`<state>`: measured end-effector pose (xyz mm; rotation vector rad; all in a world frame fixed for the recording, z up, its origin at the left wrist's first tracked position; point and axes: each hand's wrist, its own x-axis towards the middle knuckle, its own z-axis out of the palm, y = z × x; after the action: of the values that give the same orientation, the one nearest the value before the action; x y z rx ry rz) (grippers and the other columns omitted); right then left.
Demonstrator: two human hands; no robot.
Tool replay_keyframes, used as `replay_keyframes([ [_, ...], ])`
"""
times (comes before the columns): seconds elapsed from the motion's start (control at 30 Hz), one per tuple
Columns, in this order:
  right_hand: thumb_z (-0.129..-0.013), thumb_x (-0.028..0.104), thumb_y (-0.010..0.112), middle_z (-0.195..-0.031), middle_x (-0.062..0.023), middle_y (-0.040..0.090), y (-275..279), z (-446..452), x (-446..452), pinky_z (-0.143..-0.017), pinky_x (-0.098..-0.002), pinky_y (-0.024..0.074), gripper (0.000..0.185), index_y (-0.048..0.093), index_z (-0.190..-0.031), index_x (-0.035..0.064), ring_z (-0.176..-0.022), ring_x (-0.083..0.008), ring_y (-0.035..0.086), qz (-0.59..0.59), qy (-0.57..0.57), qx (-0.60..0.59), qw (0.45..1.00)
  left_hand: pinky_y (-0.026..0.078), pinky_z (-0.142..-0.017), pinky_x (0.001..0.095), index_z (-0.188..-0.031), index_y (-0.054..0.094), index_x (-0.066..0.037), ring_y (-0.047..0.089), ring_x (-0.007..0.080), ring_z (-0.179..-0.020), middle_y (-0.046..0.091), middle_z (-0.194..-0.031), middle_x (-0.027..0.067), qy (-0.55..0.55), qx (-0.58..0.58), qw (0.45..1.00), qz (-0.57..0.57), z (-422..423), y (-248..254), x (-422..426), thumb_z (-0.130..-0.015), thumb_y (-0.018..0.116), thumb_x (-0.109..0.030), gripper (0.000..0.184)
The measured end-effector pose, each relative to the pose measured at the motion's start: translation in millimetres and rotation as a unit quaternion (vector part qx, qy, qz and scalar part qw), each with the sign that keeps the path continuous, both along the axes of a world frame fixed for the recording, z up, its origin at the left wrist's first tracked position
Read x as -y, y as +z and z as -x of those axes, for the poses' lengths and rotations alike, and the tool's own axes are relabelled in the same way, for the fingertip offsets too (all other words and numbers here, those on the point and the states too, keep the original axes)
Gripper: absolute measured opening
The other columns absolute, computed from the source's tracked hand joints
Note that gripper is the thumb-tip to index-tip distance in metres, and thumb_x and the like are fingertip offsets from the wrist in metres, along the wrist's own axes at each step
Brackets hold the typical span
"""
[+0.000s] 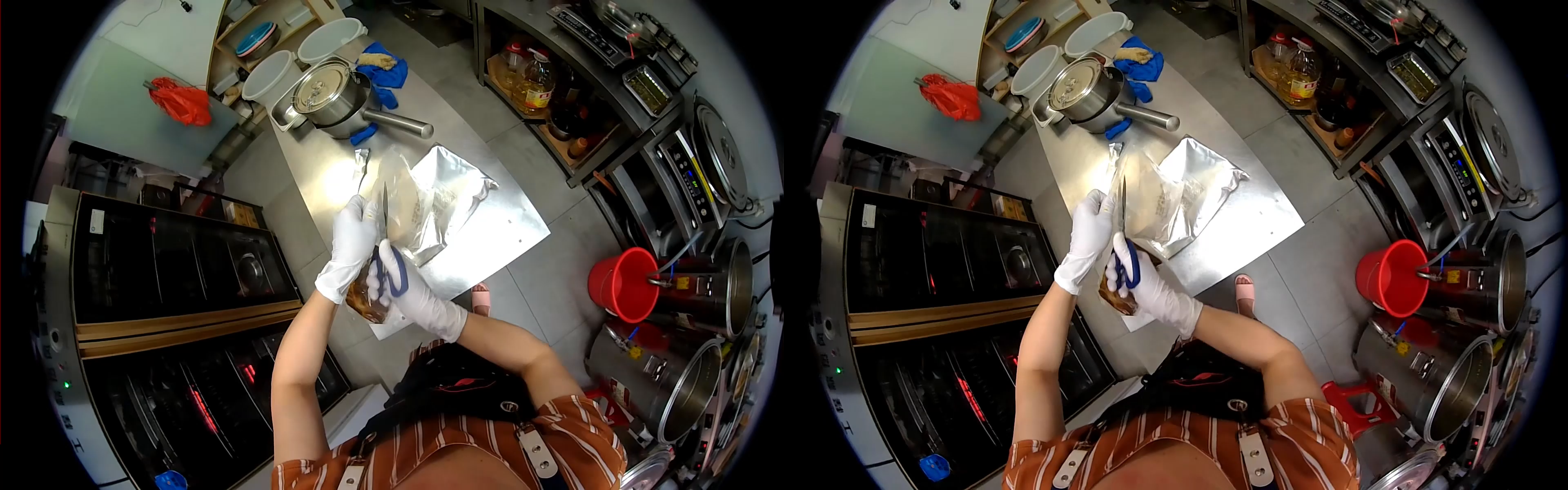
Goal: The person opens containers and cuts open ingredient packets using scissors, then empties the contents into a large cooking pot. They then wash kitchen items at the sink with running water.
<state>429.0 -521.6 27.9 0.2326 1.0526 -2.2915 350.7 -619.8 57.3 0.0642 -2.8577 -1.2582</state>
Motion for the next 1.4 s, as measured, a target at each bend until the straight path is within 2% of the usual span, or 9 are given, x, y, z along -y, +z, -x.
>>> replay_keyframes([
  [0.23,-0.086,0.062,0.04,-0.059,0.0007,0.048,-7,52,-22,-0.038,-0.0202,0.0342,0.051,0.048,-0.077,0.0123,-0.047,-0.0108,0.051,0.003,0.008,-0.027,1.0,0.04,-0.036,0.0263,-0.081,0.052,0.0,0.049,0.011,-0.037,0.053,-0.051,0.0034,-0.034,0.088,0.988,-0.126,-5,30,-11,-0.093,0.047,-0.015,0.02],
  [0.37,-0.087,0.061,0.039,-0.057,0.0006,0.047,-5,70,-28,-0.036,-0.019,0.0327,0.051,0.047,-0.076,0.0122,-0.045,-0.011,0.049,0.02,-0.007,-0.014,1.0,0.042,-0.042,0.0212,-0.08,0.05,0.0,0.053,0.0099,-0.049,0.053,-0.081,0.0077,-0.12,0.006,0.97,-0.212,0,-8,7,-0.092,0.047,-0.009,0.015],
  [0.6,-0.087,0.061,0.039,-0.055,0.0014,0.047,1,94,-42,-0.035,-0.0182,0.0322,0.051,0.047,-0.074,0.0124,-0.043,-0.0104,0.047,0.106,0.025,-0.003,0.994,0.045,-0.073,0.0271,-0.076,0.05,-0.001,0.055,0.0145,-0.069,0.048,-0.098,0.0091,-0.091,0.08,0.934,-0.335,1,-4,0,-0.091,0.049,-0.008,0.017],
  [0.93,-0.089,0.05,0.047,-0.055,0.0025,0.048,11,106,-100,-0.045,-0.0191,0.0355,0.046,0.05,-0.067,0.0098,-0.047,-0.0063,0.047,-0.195,-0.001,-0.079,0.978,0.031,-0.098,0.0314,-0.078,0.055,-0.001,0.044,0.0183,-0.11,0.043,-0.119,0.0056,-0.085,-0.028,0.967,-0.239,4,-30,18,-0.088,0.057,-0.011,0.014],
  [0.97,-0.084,0.053,0.052,-0.051,-0.0012,0.05,-59,115,-104,-0.047,-0.0258,0.0423,0.048,0.054,-0.068,0.0078,-0.043,-0.0113,0.05,-0.27,0.011,-0.107,0.957,0.03,-0.099,0.0323,-0.077,0.058,0.0,0.043,0.0206,-0.112,0.042,-0.122,0.0073,-0.103,-0.04,0.977,-0.184,3,-28,17,-0.085,0.06,-0.009,0.012],
  [1.03,-0.081,0.049,0.056,-0.05,-0.0063,0.053,-68,110,-122,-0.05,-0.0335,0.0473,0.046,0.056,-0.07,0.0047,-0.045,-0.0201,0.056,-0.56,0.038,-0.191,0.805,0.03,-0.1,0.0332,-0.077,0.06,0.001,0.043,0.0229,-0.114,0.04,-0.125,0.0091,-0.121,-0.052,0.983,-0.129,4,-28,17,-0.081,0.063,-0.008,0.01],
  [1.13,-0.079,0.041,0.058,-0.058,-0.0123,0.058,-91,106,-123,-0.055,-0.0376,0.0493,0.039,0.058,-0.074,0.0025,-0.056,-0.0274,0.062,-0.7,0.066,-0.233,0.672,0.033,-0.099,0.0341,-0.079,0.063,0.001,0.041,0.0238,-0.118,0.038,-0.13,0.0121,-0.139,-0.09,0.983,-0.077,7,-32,16,-0.076,0.068,-0.006,0.009],
  [1.23,-0.078,0.035,0.058,-0.066,-0.0137,0.062,-106,106,-117,-0.056,-0.0379,0.0496,0.032,0.058,-0.078,0.0029,-0.063,-0.028,0.063,-0.747,0.04,-0.283,0.6,0.04,-0.094,0.0338,-0.079,0.064,0.001,0.044,0.0232,-0.115,0.035,-0.134,0.0133,-0.083,-0.081,0.992,-0.054,9,-30,8,-0.074,0.069,-0.004,0.009],
  [1.4,-0.077,0.033,0.06,-0.078,-0.0065,0.06,-116,102,-110,-0.054,-0.0273,0.0507,0.028,0.059,-0.081,0.0052,-0.074,-0.0188,0.06,-0.805,0.082,-0.357,0.467,0.048,-0.073,0.032,-0.104,0.057,0.0,0.061,0.026,-0.092,0.059,-0.102,0.0189,0.092,0.024,0.988,-0.122,25,-34,2,-0.076,0.07,-0.017,0.035],
])
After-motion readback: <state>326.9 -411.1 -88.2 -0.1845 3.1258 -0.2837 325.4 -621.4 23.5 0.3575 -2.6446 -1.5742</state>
